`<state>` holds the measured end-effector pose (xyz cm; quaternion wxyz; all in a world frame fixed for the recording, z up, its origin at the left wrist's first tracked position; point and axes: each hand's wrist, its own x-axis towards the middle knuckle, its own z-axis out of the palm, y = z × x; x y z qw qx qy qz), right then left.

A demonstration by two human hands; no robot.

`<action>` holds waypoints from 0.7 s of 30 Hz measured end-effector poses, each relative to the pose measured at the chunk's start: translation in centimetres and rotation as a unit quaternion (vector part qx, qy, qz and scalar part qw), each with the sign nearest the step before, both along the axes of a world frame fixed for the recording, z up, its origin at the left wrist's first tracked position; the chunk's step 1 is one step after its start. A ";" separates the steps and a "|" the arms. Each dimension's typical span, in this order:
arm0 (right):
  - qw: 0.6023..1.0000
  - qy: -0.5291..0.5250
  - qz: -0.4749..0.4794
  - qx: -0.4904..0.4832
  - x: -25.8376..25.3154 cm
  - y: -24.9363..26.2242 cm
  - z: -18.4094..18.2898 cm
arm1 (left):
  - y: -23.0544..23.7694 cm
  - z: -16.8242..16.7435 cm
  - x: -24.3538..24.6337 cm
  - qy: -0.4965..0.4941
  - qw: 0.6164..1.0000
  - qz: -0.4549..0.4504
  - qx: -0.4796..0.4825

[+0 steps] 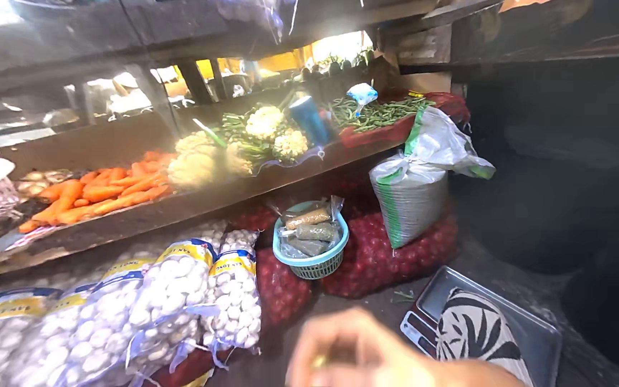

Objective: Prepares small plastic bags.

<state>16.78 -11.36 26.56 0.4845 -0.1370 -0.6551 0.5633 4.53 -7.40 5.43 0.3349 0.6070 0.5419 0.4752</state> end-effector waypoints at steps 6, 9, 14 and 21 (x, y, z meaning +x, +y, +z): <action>0.897 -0.322 -0.175 0.246 6.8 0.9 -3.7 | 6.6 -3.8 -13.4 0.193 0.970 -0.040 0.141; 0.681 -0.470 -0.247 0.505 10.7 1.6 -9.1 | 6.6 1.0 -18.1 0.257 0.950 -0.147 0.098; 0.533 -0.501 -0.314 0.605 20.1 9.9 -15.0 | 0.7 8.9 -14.8 0.175 0.905 -0.373 0.102; 0.727 -0.583 -0.348 0.099 3.1 8.3 -14.2 | -2.0 11.0 0.8 0.069 0.891 -0.167 0.416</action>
